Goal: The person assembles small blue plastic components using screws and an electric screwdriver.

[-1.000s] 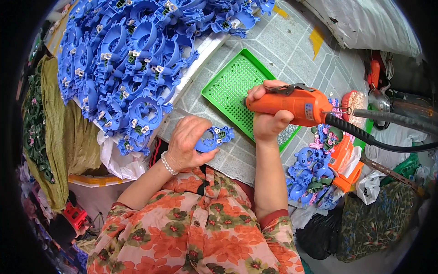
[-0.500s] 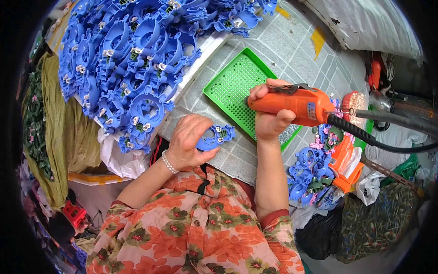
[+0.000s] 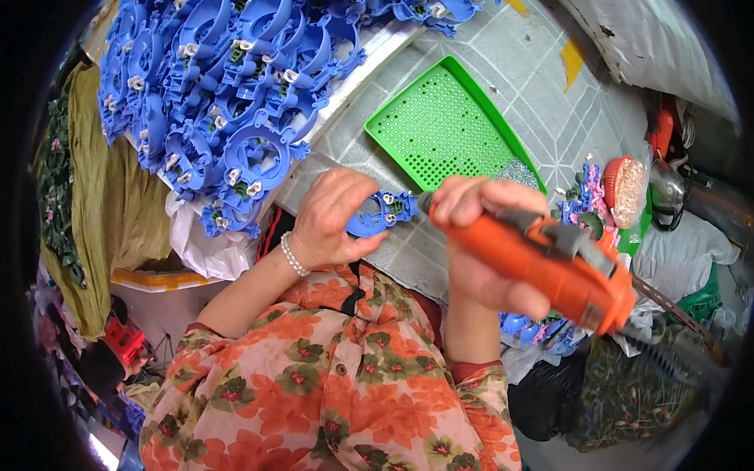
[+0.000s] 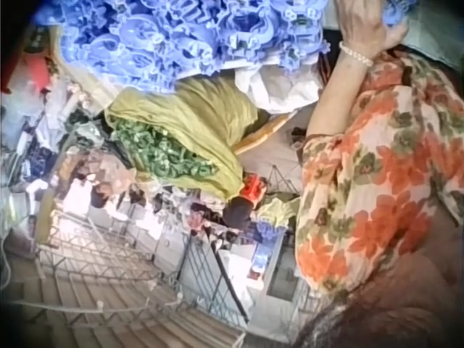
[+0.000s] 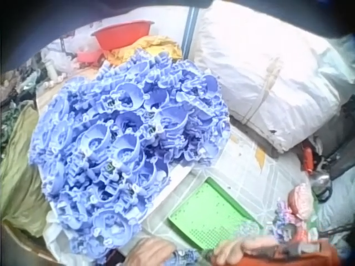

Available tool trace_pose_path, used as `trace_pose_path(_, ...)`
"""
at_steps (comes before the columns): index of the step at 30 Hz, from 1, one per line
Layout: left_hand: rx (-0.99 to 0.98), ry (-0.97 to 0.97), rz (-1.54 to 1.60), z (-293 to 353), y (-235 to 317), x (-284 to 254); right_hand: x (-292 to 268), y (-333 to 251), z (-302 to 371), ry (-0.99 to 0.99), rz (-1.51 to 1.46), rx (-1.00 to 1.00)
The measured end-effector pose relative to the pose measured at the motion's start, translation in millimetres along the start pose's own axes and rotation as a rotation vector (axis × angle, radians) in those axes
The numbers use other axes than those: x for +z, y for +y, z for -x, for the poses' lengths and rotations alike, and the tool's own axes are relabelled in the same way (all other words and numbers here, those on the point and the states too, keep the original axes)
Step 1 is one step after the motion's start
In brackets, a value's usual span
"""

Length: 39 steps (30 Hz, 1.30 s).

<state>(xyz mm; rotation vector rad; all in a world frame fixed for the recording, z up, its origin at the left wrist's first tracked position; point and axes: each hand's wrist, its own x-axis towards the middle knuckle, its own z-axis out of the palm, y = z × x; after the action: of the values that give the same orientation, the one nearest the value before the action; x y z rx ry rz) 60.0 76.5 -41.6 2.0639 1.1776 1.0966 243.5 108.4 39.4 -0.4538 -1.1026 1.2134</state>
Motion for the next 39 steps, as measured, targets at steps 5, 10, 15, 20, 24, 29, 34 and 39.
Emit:
trace_pose_path(5,-0.014,-0.003,0.01,-1.4,1.6,0.9,16.1,-7.0,24.0,-0.05,-0.001,0.127)
trace_pose_path(10,-0.016,0.013,-0.002,3.3,0.0,0.0,15.6,4.6,39.1,-0.035,0.012,0.121)
trace_pose_path(15,-0.014,0.005,0.011,1.8,0.1,0.9,10.6,8.8,41.6,0.001,0.0,0.154)
trace_pose_path(20,-0.013,0.016,0.008,1.0,0.2,1.7,9.4,14.0,43.9,0.026,-0.002,0.176)
trace_pose_path(24,-0.007,0.013,-0.002,1.0,0.0,2.4,9.1,16.4,43.7,0.012,0.02,0.131)
trace_pose_path(29,-0.013,0.005,-0.009,0.5,0.5,3.5,7.9,20.9,43.3,-0.027,0.063,0.065)
trace_pose_path(34,-0.006,0.0,-0.011,-0.2,0.3,2.5,4.3,20.8,42.0,-0.05,0.019,0.102)
trace_pose_path(39,-0.004,0.026,-0.02,2.6,-0.4,-2.4,13.1,5.7,34.7,-0.025,0.025,0.068)
